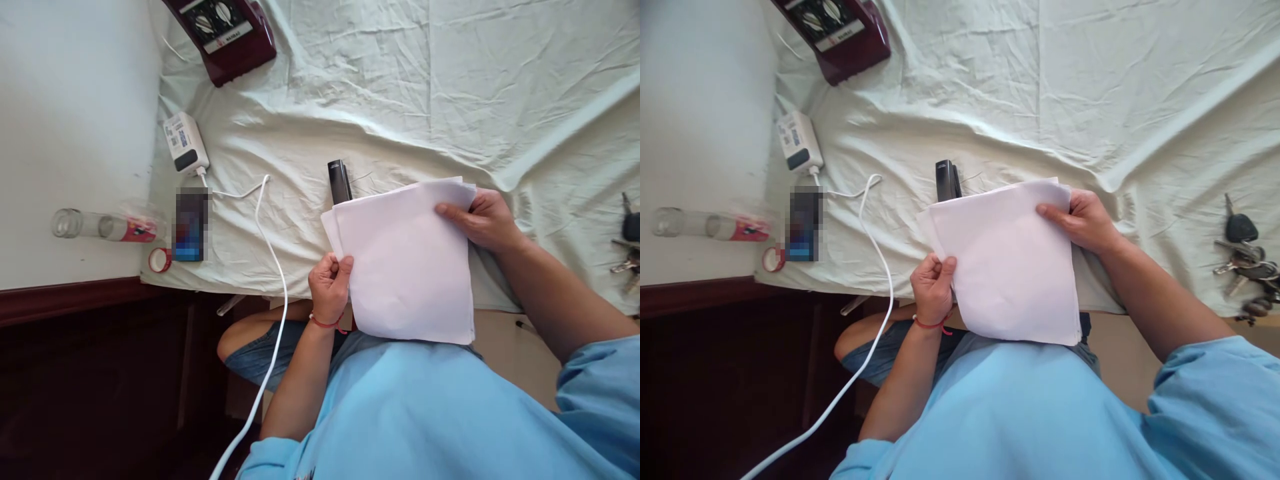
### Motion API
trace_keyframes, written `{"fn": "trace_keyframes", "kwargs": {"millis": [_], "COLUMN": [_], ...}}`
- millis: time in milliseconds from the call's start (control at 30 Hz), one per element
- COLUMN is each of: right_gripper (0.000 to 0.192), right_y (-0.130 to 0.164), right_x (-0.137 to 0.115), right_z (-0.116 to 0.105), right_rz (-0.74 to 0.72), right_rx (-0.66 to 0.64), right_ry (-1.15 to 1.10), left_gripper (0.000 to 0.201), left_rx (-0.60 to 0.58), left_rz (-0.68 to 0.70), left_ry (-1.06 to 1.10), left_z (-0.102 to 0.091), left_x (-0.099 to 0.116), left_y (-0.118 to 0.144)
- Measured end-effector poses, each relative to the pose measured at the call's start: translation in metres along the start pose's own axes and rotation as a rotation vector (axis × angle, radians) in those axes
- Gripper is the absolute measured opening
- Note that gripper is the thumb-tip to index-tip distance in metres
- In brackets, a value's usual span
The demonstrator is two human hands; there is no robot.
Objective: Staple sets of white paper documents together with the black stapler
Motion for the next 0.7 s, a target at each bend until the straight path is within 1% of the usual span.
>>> {"fn": "trace_keyframes", "kwargs": {"millis": [100, 200, 333, 467, 567, 700], "right_gripper": [0.048, 0.046, 0.047, 0.044, 0.041, 0.037], "right_y": [0.001, 0.001, 0.0, 0.0, 0.0, 0.001], "right_x": [0.003, 0.008, 0.013, 0.006, 0.0, 0.002], "right_z": [-0.001, -0.002, -0.003, -0.001, 0.0, -0.001], "right_rz": [0.021, 0.042, 0.042, -0.001, -0.028, -0.015], "right_rx": [-0.002, -0.041, -0.058, -0.059, -0.064, -0.066], "right_ry": [-0.033, -0.018, 0.021, 0.032, 0.037, 0.025], "left_gripper": [0.067, 0.064, 0.056, 0.049, 0.055, 0.064], "left_rx": [0.128, 0.186, 0.194, 0.202, 0.206, 0.178], "left_rz": [0.022, 0.03, 0.091, 0.131, 0.136, 0.125], "left_ry": [0.041, 0.071, 0.03, 0.001, 0.035, 0.082], "left_z": [-0.001, 0.0, -0.001, -0.001, 0.001, 0.004], "left_x": [-0.002, -0.004, -0.004, -0.003, -0.003, -0.003], "left_y": [-0.001, -0.003, -0.003, 0.0, 0.0, -0.002]}}
Point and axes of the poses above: each hand's wrist, its own y-axis away from the middle knuckle, its own z-axis out of the palm, x = y × z, the point moved 4 cm from there along -y, towards the middle knuckle, and after that the axes turned 7 degrees about y, right-handed, at the moved point
